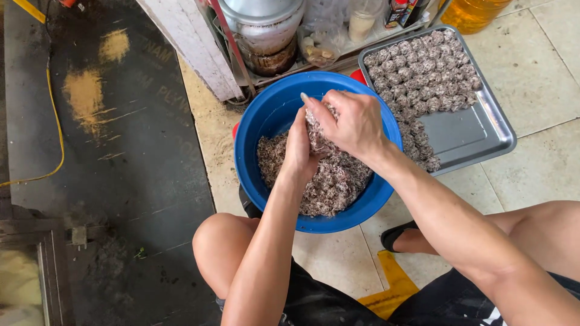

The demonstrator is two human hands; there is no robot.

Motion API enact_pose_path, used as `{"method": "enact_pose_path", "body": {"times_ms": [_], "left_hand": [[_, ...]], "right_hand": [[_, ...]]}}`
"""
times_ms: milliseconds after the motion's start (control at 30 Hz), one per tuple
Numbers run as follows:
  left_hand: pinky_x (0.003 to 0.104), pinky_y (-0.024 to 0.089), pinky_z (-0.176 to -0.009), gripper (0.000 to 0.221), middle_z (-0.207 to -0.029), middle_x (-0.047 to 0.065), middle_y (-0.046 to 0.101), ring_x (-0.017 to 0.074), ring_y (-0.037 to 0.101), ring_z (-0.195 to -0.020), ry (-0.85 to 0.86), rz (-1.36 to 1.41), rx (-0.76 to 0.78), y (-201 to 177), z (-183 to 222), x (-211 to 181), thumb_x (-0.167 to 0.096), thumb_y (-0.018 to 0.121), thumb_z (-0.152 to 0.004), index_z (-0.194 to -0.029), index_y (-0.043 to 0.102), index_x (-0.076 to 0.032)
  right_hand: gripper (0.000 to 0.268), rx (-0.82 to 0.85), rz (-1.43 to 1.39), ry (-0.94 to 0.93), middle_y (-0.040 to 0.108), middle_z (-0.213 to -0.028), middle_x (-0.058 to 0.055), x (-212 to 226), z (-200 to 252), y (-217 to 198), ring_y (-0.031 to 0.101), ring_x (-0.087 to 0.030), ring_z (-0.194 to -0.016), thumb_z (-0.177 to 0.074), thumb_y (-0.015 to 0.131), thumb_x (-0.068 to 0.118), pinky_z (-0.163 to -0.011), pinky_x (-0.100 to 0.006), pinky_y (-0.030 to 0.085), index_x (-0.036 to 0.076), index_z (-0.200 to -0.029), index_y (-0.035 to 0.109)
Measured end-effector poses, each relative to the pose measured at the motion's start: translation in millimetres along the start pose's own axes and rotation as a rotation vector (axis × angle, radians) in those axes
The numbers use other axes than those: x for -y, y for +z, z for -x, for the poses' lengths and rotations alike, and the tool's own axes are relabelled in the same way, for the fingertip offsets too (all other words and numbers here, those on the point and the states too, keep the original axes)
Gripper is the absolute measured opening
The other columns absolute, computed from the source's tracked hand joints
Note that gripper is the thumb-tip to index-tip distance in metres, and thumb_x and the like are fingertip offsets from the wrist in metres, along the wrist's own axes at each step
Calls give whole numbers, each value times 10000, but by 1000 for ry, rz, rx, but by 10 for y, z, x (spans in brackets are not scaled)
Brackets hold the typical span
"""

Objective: Manually form balls from a shredded coconut mixture and place them onto a metal tray.

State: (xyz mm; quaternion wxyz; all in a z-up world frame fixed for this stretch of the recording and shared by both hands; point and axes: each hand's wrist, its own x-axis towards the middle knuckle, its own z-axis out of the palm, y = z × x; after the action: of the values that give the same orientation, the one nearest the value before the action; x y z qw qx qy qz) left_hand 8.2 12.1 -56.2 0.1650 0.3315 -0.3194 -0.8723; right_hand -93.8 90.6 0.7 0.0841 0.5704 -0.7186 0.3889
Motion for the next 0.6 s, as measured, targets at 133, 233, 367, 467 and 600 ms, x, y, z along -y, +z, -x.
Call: {"method": "enact_pose_path", "body": {"times_ms": [133,233,367,467,600], "left_hand": [[476,517,-889,456,-1146,-17,708,171,670,-1096,10,60,13,20,9,-56,-548,431,-1023,-1259,634,-215],[456,580,-812,496,-1115,-1,728,171,706,-1036,-2,79,30,97,129,-183,-572,415,-1015,-1242,633,-188],[434,615,-635,475,-1057,42,726,204,725,-906,50,90,135,91,165,-234,-523,386,-1029,-1277,607,-184],[428,630,-612,468,-1058,52,731,213,737,-893,42,80,148,73,142,-209,-494,371,-1036,-1287,600,-172],[434,629,-612,455,-1051,54,725,216,733,-894,39,82,185,55,151,-201,-491,370,-1050,-1269,591,-159]], "right_hand": [[477,18,-37,96,534,-526,-85,51,-35,-29,480,-193,-429,-1038,773,298,-444,-369,324,31,-668,634],[388,-90,-62,-99,611,-672,-97,72,-86,-91,572,-190,-558,-1007,788,323,-488,-345,396,22,-785,685],[320,-77,-222,-95,700,-798,-72,75,-122,-129,653,-153,-684,-1096,708,274,-586,-331,468,21,-901,719],[385,-25,-164,10,635,-677,-81,97,-121,-121,561,-146,-534,-1068,753,281,-498,-337,395,14,-798,692],[478,-19,-168,108,522,-534,-88,76,-94,-49,428,-158,-438,-1027,779,297,-444,-345,301,1,-680,635]]}}
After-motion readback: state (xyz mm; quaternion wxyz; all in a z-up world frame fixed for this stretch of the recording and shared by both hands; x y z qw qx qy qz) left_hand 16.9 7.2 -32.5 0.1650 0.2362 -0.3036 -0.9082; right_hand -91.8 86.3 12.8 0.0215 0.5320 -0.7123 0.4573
